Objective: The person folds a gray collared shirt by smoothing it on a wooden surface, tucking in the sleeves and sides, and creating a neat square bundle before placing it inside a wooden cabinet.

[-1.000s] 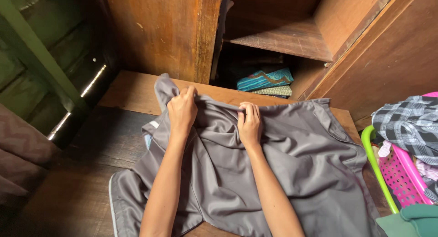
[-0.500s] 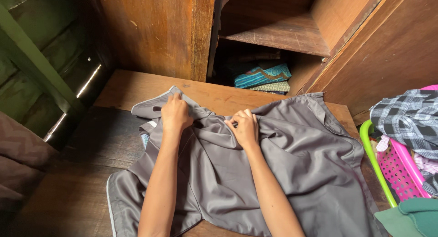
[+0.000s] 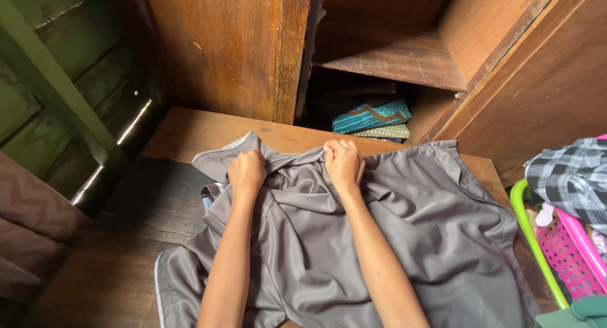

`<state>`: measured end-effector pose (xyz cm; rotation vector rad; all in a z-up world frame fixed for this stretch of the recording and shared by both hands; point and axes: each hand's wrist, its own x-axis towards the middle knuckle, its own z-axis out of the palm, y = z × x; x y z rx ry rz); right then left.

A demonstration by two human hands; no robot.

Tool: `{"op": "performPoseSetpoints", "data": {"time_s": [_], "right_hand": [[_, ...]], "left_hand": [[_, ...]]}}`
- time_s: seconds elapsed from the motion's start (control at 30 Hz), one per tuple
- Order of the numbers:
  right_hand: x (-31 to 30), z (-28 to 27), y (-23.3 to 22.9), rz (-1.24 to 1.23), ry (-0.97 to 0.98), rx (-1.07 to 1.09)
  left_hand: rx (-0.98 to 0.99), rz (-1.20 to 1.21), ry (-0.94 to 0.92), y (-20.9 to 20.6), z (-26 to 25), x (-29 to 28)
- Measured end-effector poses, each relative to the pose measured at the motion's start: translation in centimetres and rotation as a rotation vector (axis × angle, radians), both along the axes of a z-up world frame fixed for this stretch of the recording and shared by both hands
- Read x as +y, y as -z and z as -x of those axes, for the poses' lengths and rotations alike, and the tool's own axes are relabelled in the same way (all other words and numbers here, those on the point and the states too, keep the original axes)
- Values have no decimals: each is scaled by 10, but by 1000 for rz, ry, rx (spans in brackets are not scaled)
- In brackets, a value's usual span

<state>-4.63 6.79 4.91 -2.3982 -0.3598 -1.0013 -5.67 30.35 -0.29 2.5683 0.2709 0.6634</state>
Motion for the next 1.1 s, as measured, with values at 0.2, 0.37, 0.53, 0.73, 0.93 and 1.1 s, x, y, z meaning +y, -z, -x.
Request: {"op": "performPoseSetpoints", "data": {"time_s": [0.2, 0.37, 0.53, 0.73, 0.93, 1.1], "right_hand": [[10, -18, 31, -149, 99, 124], [7, -28, 56, -157, 113, 84], [7, -26, 62, -82, 69, 66], [11, -21, 52, -129, -16, -21], [24, -9, 40, -171, -504, 77], [31, -3, 54, 41, -489, 185]], "left_hand": [[-360, 236, -83, -46, 8, -16], [-457, 41, -91, -62, -13, -34], [-448, 98, 134, -38, -57, -41], [-320, 145, 473, -16, -45, -30], [-399, 113, 0, -16, 1, 5], [-205, -15, -187, -18, 41, 29]]}}
